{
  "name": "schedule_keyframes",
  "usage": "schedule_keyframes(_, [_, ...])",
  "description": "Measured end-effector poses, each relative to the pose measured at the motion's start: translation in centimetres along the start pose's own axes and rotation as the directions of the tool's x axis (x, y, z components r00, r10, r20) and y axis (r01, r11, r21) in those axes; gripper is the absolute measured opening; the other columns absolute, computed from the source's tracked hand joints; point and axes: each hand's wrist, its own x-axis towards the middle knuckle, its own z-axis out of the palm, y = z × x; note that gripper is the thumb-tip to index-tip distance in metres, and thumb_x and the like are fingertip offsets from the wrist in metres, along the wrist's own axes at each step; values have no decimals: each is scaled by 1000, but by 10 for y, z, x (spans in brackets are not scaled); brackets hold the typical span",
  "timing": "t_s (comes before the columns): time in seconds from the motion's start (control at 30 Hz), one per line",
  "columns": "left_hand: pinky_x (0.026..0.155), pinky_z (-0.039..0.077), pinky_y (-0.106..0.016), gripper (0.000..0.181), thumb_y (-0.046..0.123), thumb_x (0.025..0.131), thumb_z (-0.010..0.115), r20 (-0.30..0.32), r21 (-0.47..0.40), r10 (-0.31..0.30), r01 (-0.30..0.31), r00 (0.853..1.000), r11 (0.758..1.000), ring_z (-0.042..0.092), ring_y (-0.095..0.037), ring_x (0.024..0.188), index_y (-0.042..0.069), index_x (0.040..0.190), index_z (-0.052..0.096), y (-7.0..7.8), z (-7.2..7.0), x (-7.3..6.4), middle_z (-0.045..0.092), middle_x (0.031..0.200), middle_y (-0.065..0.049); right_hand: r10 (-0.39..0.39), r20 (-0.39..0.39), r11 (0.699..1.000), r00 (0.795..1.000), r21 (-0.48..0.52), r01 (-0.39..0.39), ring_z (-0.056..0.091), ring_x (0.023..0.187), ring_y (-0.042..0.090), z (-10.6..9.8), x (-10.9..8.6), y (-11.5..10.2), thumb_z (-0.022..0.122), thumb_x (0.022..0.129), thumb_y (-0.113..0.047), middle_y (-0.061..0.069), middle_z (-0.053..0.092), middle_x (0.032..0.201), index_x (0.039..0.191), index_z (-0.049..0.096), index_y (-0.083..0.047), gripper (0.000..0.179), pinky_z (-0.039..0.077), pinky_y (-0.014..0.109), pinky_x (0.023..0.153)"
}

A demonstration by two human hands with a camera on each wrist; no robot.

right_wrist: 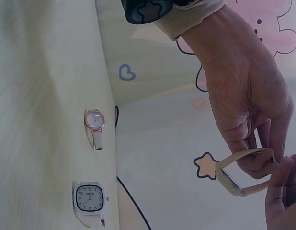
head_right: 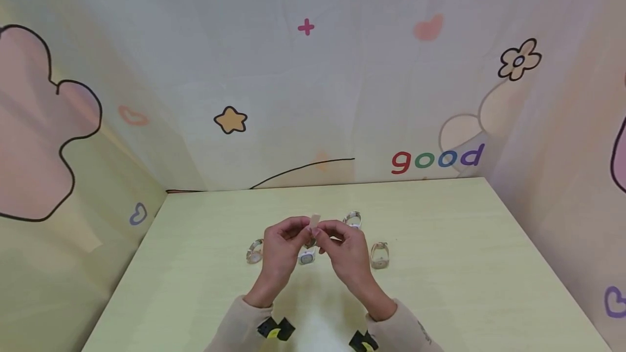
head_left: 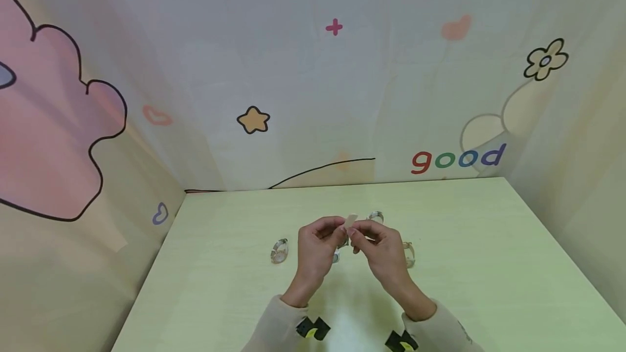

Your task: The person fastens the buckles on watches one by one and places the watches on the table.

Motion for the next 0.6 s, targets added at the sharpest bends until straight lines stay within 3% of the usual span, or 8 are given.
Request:
schedule_keyframes(0.2, [72,57,-21,12,7,90,70,6,-2,-3,3,1000,1000,69,-8,79,2,100,73,-2,-2,1,73,96,-20,-2,9,1000,1000,28,1,60,64,11,0,2,1,67,93,-10,0,65,86,98,69,2,13,52,24,60])
schedule_keyframes(0.37, [69,55,-21,14,12,90,71,34,-18,-8,9,999,1000,65,-9,75,2,100,73,-2,-3,0,72,95,-22,1,-27,997,1000,74,1,61,63,11,-2,4,1,66,93,-7,-8,64,83,97,67,3,11,55,26,63])
schedule_keyframes(0.6, [71,56,-22,17,15,90,71,55,-39,-3,5,998,999,66,-9,76,3,102,73,-3,-4,-2,72,97,-21,-27,-27,997,999,78,29,62,67,10,-6,5,0,67,92,-5,-5,64,88,98,66,4,10,57,26,62])
